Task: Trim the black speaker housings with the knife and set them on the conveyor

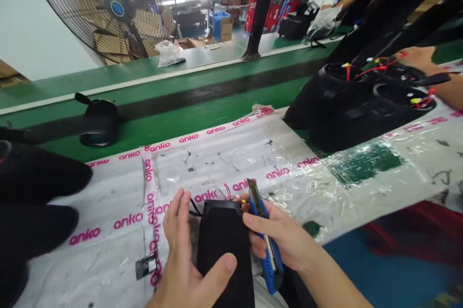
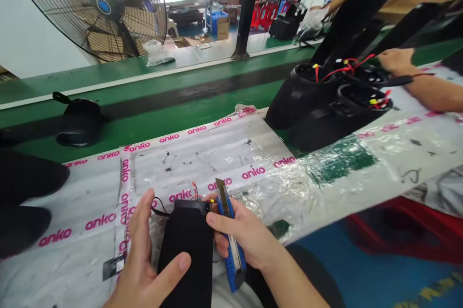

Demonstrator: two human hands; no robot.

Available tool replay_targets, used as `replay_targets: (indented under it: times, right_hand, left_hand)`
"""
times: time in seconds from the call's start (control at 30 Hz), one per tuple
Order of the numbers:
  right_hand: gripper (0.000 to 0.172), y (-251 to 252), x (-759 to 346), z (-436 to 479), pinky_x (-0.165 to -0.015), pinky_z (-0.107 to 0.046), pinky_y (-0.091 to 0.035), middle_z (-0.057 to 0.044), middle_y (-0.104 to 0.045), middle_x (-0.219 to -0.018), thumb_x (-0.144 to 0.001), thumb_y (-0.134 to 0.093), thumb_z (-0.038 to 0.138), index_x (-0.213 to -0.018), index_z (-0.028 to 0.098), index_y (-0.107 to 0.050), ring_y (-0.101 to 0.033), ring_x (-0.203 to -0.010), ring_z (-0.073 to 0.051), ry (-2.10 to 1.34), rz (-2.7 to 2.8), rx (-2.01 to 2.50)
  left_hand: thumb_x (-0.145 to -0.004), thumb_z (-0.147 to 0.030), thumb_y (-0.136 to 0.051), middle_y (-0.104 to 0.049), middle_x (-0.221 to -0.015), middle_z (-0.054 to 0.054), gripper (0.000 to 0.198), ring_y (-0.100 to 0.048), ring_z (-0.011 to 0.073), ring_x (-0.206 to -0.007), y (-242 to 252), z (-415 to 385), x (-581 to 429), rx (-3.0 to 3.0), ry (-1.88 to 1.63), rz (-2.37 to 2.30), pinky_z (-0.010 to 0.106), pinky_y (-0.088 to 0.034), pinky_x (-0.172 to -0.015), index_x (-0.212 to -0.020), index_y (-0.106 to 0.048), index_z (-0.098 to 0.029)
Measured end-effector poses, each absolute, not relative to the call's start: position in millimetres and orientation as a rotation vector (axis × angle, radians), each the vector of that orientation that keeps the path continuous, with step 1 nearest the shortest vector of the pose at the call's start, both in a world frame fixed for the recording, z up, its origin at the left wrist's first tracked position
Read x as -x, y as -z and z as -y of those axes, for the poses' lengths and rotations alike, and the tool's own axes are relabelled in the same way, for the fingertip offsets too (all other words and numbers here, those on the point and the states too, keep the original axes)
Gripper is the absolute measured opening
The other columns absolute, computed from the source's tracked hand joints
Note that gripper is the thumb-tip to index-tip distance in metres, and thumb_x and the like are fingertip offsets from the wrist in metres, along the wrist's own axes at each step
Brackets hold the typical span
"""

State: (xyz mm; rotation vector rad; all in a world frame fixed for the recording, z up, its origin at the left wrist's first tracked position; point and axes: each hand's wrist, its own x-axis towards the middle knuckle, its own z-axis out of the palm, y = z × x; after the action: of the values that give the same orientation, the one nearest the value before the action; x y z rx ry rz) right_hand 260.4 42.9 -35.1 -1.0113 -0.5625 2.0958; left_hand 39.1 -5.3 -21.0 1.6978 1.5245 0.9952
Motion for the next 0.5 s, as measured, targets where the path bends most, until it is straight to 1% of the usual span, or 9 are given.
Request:
replay_targets:
  times: [0.07, 0.13, 0.2, 0.23, 0.27, 0.3, 0.37, 0.43, 0.5]
  right_hand:
    - [0.027, 31, -260, -44, -0.047, -0.02, -0.046, 0.006, -0.061, -0.084, -0.1, -0.081, 0.031, -0.119, 0.018, -0.067, -0.05, -0.053, -0.007, -2.082, 0.543, 1.026]
    - [0.045, 27, -260, -44, -0.045, -0.02, -0.044, 0.006, -0.061, -0.082, -0.088, -0.091, 0.039, -0.12, 0.02, -0.066, -0.048, -0.051, -0.007, -2.055, 0.524, 1.06]
    - [0.063, 21, -260, -42, -0.045, -0.021, -0.041, 0.007, -0.06, -0.08, -0.075, -0.099, 0.049, -0.123, 0.023, -0.066, -0.047, -0.05, -0.007, -2.011, 0.511, 1.117]
    - [0.069, 18, -259, -40, -0.046, -0.021, -0.04, 0.008, -0.059, -0.077, -0.073, -0.099, 0.053, -0.125, 0.024, -0.065, -0.047, -0.051, -0.007, -1.983, 0.513, 1.154]
    - [0.071, 15, -259, -37, -0.048, -0.021, -0.039, 0.008, -0.058, -0.073, -0.074, -0.098, 0.056, -0.128, 0.025, -0.064, -0.048, -0.052, -0.008, -1.949, 0.524, 1.196]
    - [0.07, 11, -258, -33, -0.05, -0.021, -0.039, 0.009, -0.056, -0.069, -0.078, -0.095, 0.06, -0.13, 0.026, -0.063, -0.048, -0.053, -0.009, -1.909, 0.547, 1.241]
    - [0.065, 6, -258, -22, -0.053, -0.023, -0.041, 0.009, -0.054, -0.063, -0.087, -0.087, 0.065, -0.132, 0.026, -0.061, -0.05, -0.055, -0.012, -1.811, 0.622, 1.339]
    - [0.055, 3, -262, -10, -0.056, -0.026, -0.046, 0.007, -0.057, -0.065, -0.096, -0.075, 0.069, -0.129, 0.027, -0.06, -0.052, -0.056, -0.014, -1.686, 0.736, 1.426]
    - [0.042, 0, -270, 1, -0.06, -0.029, -0.052, 0.005, -0.061, -0.074, -0.106, -0.059, 0.067, -0.123, 0.029, -0.058, -0.056, -0.059, -0.015, -1.542, 0.884, 1.488]
  left_hand:
    - [-0.101, -0.041, -0.072, -0.018, -0.184, 0.011, 0.095, -0.009, 0.0416, -0.173, 12, 0, -38, -1.777, -0.971, -1.515, 0.073, -0.01, -0.136, -0.175, -0.012, -0.043]
    - [-0.099, -0.046, -0.077, -0.022, -0.182, 0.011, 0.094, -0.013, 0.0432, -0.172, 7, -7, -34, -1.757, -0.967, -1.473, 0.073, -0.011, -0.136, -0.173, -0.02, -0.044]
    - [-0.096, -0.055, -0.08, -0.019, -0.183, 0.008, 0.085, -0.011, 0.0449, -0.172, 6, -15, -30, -1.653, -0.944, -1.362, 0.072, -0.012, -0.136, -0.168, -0.036, -0.045]
    - [-0.094, -0.06, -0.08, -0.017, -0.184, 0.007, 0.081, -0.009, 0.0453, -0.173, 5, -20, -27, -1.568, -0.921, -1.291, 0.07, -0.012, -0.136, -0.164, -0.043, -0.043]
    - [-0.093, -0.063, -0.08, -0.017, -0.184, 0.007, 0.079, -0.01, 0.0454, -0.173, 5, -24, -25, -1.475, -0.891, -1.228, 0.068, -0.015, -0.137, -0.161, -0.047, -0.041]
    - [-0.092, -0.066, -0.08, -0.02, -0.183, 0.009, 0.079, -0.014, 0.0451, -0.172, 4, -28, -23, -1.388, -0.856, -1.18, 0.066, -0.019, -0.137, -0.16, -0.048, -0.039]
    - [-0.089, -0.063, -0.084, -0.038, -0.176, 0.011, 0.082, -0.031, 0.0435, -0.167, 1, -34, -22, -1.282, -0.785, -1.138, 0.064, -0.028, -0.135, -0.159, -0.048, -0.038]
    - [-0.086, -0.052, -0.091, -0.053, -0.166, 0.009, 0.08, -0.045, 0.0414, -0.16, -3, -37, -26, -1.266, -0.722, -1.127, 0.063, -0.033, -0.133, -0.155, -0.052, -0.039]
    - [-0.085, -0.039, -0.091, -0.056, -0.162, 0.007, 0.077, -0.051, 0.04, -0.154, -7, -39, -35, -1.286, -0.668, -1.115, 0.064, -0.035, -0.132, -0.152, -0.054, -0.04]
